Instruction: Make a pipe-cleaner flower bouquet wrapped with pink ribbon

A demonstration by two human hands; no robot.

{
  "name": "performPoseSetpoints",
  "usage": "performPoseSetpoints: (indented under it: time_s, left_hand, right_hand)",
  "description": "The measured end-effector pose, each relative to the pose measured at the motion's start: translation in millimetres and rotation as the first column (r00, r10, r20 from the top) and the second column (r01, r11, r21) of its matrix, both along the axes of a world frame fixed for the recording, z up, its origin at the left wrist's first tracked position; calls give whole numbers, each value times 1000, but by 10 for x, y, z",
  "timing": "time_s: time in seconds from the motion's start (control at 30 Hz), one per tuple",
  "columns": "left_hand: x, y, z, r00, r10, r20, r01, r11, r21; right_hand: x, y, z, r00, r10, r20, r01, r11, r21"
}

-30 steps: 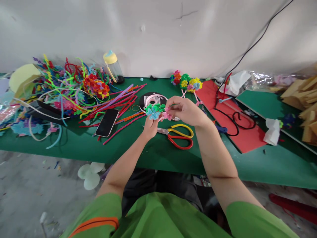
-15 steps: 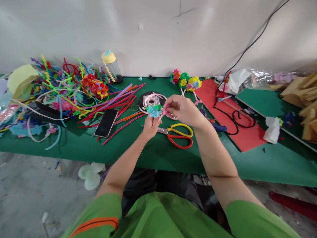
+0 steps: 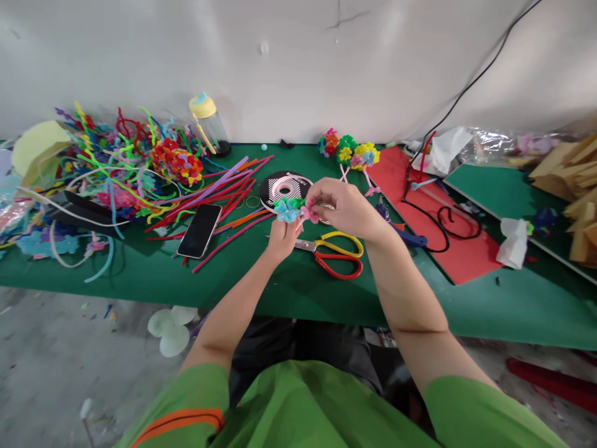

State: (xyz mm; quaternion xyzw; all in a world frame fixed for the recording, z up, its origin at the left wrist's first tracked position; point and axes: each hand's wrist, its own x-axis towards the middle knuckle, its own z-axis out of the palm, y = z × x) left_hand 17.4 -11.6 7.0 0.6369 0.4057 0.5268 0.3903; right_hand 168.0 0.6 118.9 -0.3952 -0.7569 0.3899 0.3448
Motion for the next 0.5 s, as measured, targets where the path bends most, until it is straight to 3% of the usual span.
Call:
performPoseSetpoints:
  time_s: [0.37, 0.5]
  left_hand:
    - [0, -12, 23, 999, -36, 25, 38, 998, -56]
    - [-3, 22, -15, 995, -96, -17, 96, 995, 8]
  right_hand:
    - [16, 12, -9, 999, 15, 51, -18, 999, 44]
    - [29, 18, -4, 1000, 5, 29, -6, 1000, 27]
